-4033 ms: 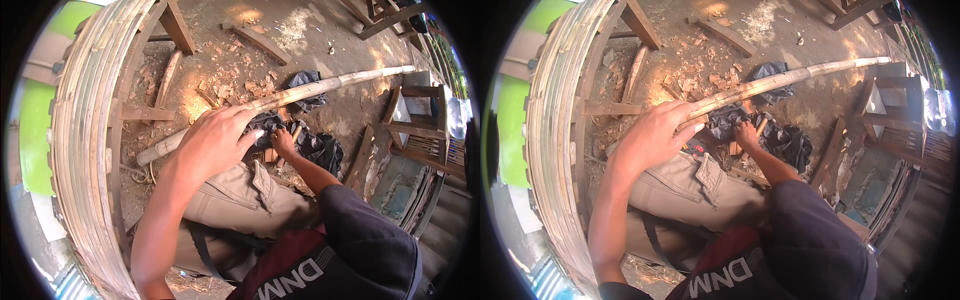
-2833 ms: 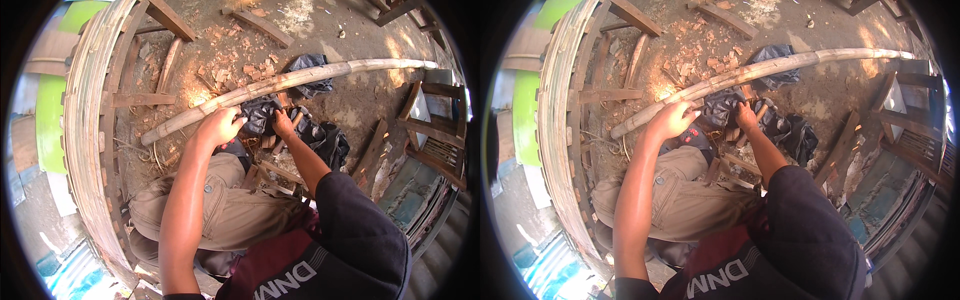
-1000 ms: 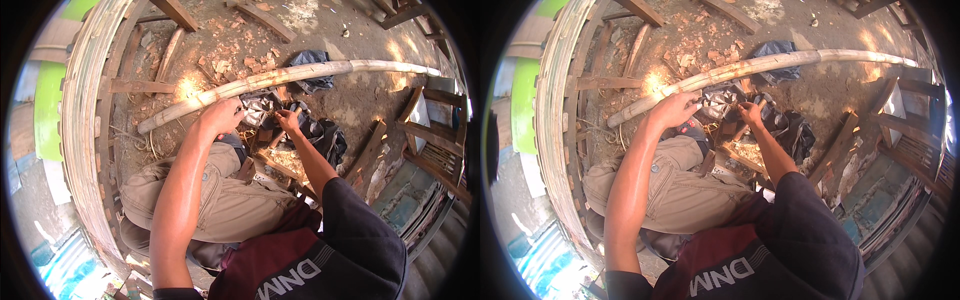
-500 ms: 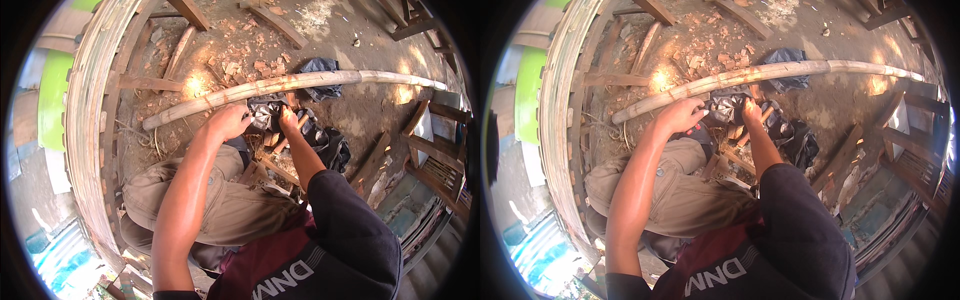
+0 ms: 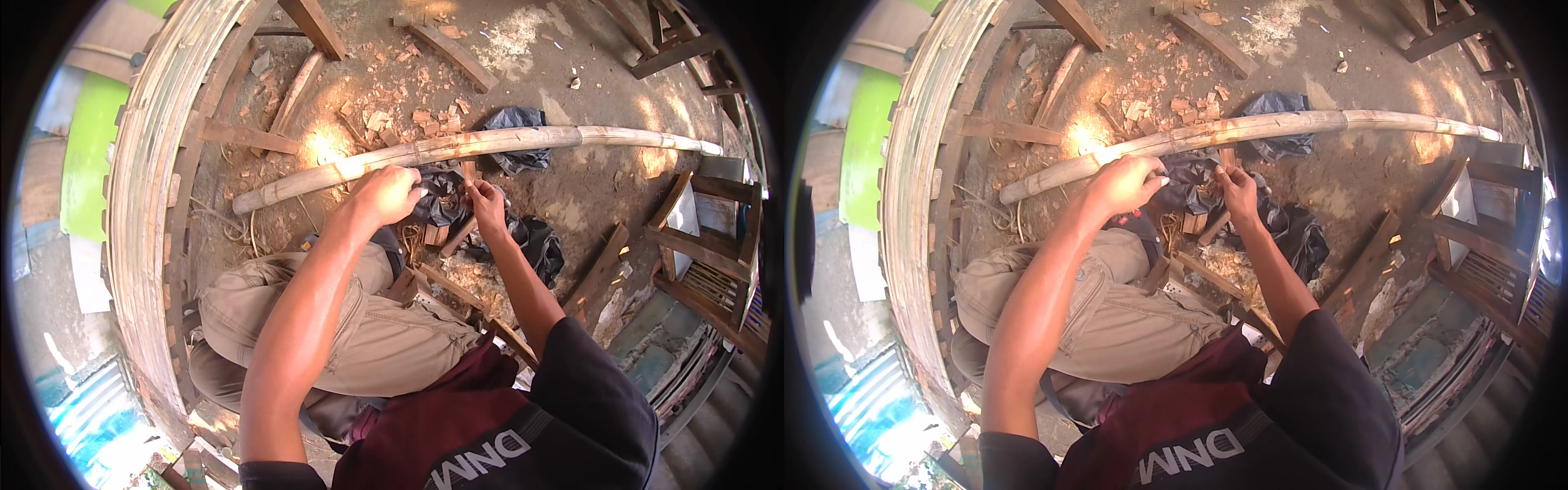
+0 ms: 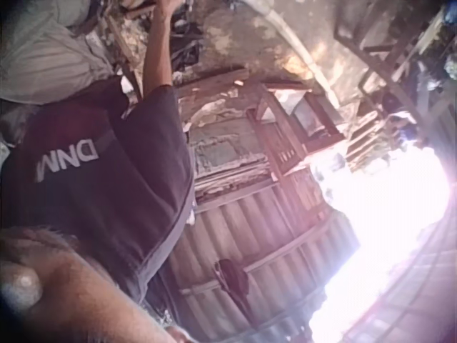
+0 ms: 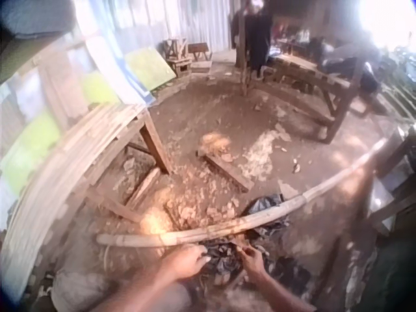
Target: The person positions a wooden slat onto a pallet frame, then uses a hand saw to cut the slat to length. After cutting, the person uses a hammer to drive nails into the slat to secure it to the pallet frame.
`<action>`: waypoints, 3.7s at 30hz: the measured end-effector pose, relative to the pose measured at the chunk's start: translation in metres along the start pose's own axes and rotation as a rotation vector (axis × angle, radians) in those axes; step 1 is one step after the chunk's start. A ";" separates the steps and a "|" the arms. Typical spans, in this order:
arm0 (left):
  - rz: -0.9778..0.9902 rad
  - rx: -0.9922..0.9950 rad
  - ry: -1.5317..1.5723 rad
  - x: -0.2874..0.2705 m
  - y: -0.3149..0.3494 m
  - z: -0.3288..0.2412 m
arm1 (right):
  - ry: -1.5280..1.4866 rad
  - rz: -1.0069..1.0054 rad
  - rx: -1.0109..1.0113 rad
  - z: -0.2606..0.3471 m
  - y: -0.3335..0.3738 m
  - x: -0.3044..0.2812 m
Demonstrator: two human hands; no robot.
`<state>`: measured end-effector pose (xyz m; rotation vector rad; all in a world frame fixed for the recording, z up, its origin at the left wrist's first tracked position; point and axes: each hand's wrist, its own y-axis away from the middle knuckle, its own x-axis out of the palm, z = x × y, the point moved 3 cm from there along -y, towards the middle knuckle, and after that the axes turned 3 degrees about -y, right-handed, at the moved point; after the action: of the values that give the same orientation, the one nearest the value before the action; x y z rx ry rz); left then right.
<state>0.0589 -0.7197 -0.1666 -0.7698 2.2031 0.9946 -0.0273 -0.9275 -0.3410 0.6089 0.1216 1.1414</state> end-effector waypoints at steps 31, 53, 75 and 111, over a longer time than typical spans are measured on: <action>-0.418 0.310 0.680 -0.071 0.076 -0.054 | 0.395 -0.380 0.237 -0.108 -0.030 -0.081; -1.836 -0.029 1.155 -0.051 0.551 0.119 | 0.460 1.088 -0.446 0.177 0.309 0.422; -2.561 -0.753 0.988 -0.067 0.720 0.424 | 0.830 1.708 -0.953 -0.131 0.433 0.931; -2.085 -1.312 0.505 -0.100 0.754 0.564 | 0.668 1.715 -0.648 -0.108 0.468 0.915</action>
<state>-0.2492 0.1695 -0.0637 -2.8709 -0.3031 0.7055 -0.0584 0.0473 0.0018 -0.4948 -0.2772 2.8418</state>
